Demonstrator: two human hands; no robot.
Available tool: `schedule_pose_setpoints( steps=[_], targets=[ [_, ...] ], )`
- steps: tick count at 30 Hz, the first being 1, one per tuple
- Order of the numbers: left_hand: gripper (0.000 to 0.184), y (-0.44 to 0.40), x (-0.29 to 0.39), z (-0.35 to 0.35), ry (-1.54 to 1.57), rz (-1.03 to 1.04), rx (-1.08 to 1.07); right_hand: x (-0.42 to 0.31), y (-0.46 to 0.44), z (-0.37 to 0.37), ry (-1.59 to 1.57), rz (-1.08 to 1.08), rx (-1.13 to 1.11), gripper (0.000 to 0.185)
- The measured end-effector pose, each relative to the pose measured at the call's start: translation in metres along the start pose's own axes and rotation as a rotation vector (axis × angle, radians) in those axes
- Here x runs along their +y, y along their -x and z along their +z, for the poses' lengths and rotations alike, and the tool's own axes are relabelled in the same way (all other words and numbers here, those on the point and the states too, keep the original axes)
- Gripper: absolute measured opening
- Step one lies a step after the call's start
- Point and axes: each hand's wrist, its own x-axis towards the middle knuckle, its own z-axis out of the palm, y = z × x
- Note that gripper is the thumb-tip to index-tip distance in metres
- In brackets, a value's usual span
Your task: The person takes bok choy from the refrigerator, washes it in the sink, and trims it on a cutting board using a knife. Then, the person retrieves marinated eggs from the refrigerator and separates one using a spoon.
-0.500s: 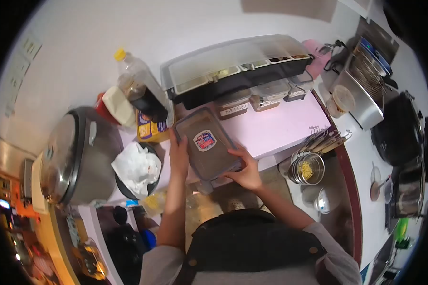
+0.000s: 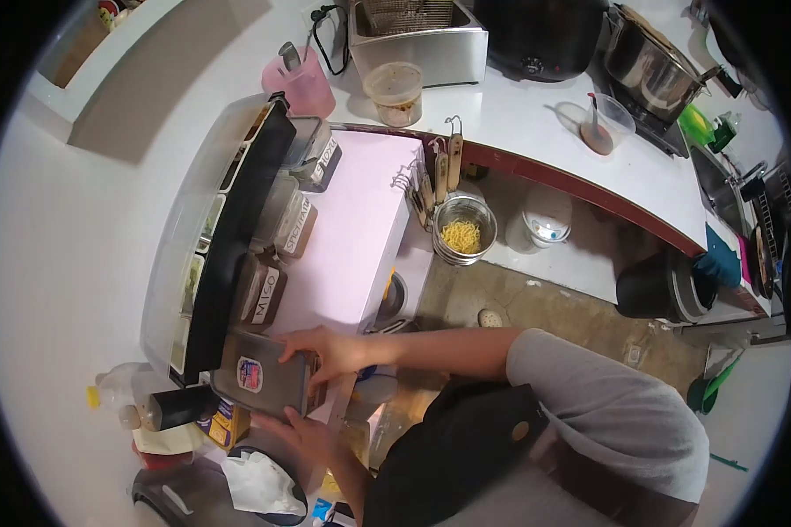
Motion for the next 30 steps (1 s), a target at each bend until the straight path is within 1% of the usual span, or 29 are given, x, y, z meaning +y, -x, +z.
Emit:
schedule_pose_setpoints(
  steps=[2,3,8,9,12,15,18,19,20,21,22,23,24,25,26,27,28,29,30],
  targets=[
    [0.06,-0.003,0.005,0.008,0.032,0.03,-0.028,0.004,-0.009,-0.008,-0.006,-0.004,-0.011,0.062],
    [0.059,-0.009,0.002,0.007,-0.02,0.053,-0.04,0.013,-0.012,-0.003,0.065,-0.114,0.073,0.062],
    [0.056,-0.066,-0.031,-0.016,-0.348,0.125,-0.134,0.015,-0.029,0.025,0.124,-0.057,0.154,0.056],
    [0.063,-0.09,-0.066,-0.031,-0.707,0.398,-0.164,0.014,-0.034,0.032,0.137,-0.044,0.162,0.055],
    [0.079,-0.09,-0.017,-0.013,-0.038,0.141,-0.064,0.018,-0.048,0.055,0.217,-0.041,0.289,0.052],
    [0.089,-0.112,-0.033,-0.012,-0.805,0.541,0.268,0.01,-0.055,0.064,0.347,0.085,0.313,0.054],
    [0.093,-0.13,-0.048,-0.015,-0.923,0.65,0.39,-0.007,-0.037,0.052,0.378,0.109,0.375,0.056],
    [0.092,-0.132,-0.047,-0.016,-0.915,0.697,0.404,-0.009,-0.023,0.045,0.408,0.065,0.388,0.056],
    [0.091,-0.132,-0.047,-0.017,-0.949,0.666,0.418,-0.013,-0.003,0.033,0.447,0.02,0.402,0.056],
    [0.09,-0.138,-0.054,-0.018,-0.966,0.701,0.446,-0.019,0.022,0.018,0.496,-0.023,0.422,0.055],
    [0.089,-0.146,-0.06,-0.019,-0.973,0.743,0.477,-0.028,0.053,0.001,0.498,-0.001,0.418,0.054],
    [0.088,-0.149,-0.066,-0.022,-1.025,0.723,0.511,-0.037,0.09,-0.016,0.507,0.016,0.419,0.053],
    [0.086,-0.149,-0.064,-0.017,-1.067,0.704,0.545,-0.04,0.13,-0.031,0.579,0.022,0.471,0.053],
    [0.084,-0.128,-0.039,-0.003,-1.034,0.735,0.582,-0.046,0.176,-0.045,0.657,0.031,0.526,0.053],
    [0.081,-0.101,-0.015,0.01,-0.999,0.764,0.616,-0.064,0.225,-0.057,0.76,0.192,0.548,0.05],
    [0.08,-0.078,-0.003,0.029,-0.942,0.841,0.6,-0.07,0.278,-0.068,0.843,0.274,0.597,0.049],
    [0.078,-0.055,0.008,0.047,-0.883,0.919,0.588,-0.098,0.33,-0.077,0.893,0.409,0.619,0.05],
    [0.077,-0.033,0.016,0.066,-0.821,0.992,0.581,-0.121,0.384,-0.081,0.982,0.495,0.685,0.049],
    [0.077,-0.009,0.018,0.093,-0.705,1.104,0.494,-0.138,0.438,-0.082,1.048,0.579,0.779,0.049]
  ],
)
